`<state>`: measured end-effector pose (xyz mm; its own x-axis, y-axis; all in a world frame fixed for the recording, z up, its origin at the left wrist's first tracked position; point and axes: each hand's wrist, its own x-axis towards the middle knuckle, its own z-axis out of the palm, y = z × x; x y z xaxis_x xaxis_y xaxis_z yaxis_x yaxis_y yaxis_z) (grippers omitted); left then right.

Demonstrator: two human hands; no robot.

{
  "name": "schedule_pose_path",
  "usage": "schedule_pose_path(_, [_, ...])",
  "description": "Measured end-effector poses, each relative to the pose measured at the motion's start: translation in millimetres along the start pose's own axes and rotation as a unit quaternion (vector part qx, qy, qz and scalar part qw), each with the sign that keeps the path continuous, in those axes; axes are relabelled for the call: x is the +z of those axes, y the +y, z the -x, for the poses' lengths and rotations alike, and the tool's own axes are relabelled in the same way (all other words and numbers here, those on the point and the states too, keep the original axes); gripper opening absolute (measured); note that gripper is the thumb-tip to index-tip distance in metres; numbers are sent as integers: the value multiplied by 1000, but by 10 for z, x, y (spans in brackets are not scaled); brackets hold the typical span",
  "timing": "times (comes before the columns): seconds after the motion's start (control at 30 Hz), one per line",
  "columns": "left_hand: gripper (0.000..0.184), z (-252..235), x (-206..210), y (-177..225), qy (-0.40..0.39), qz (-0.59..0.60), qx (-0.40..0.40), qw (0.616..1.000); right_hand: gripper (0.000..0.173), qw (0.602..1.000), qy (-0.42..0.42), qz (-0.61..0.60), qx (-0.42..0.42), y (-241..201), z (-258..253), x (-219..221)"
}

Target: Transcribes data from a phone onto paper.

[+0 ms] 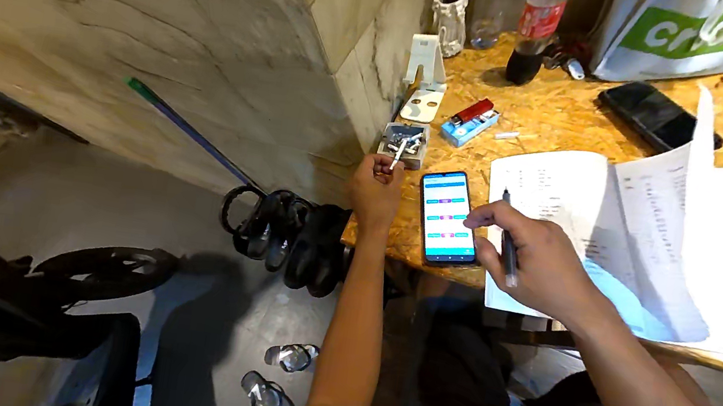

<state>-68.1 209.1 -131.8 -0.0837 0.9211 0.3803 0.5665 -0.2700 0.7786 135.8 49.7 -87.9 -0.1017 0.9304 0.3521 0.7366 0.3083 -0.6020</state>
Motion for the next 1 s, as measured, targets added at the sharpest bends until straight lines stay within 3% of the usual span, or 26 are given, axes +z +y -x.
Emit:
schedule_pose_path(0.23, [30, -12, -2, 6, -24, -21, -18, 999, 32, 997, -78, -2, 12, 36, -116, 93])
schedule_pose_path(0.53, [38, -11, -10, 20, -30, -28, -28, 999, 31, 993, -120, -15, 1, 69, -77, 181])
schedule_pose_path(0.77, [43, 0, -14, 25, -22, -18, -25, 999, 31, 998, -48, -28, -1, 99, -31, 111])
schedule_pose_path(1.0, [46, 13, -36, 54, -23, -12, -35, 999, 32, 998, -59, -6, 36, 199, -81, 18])
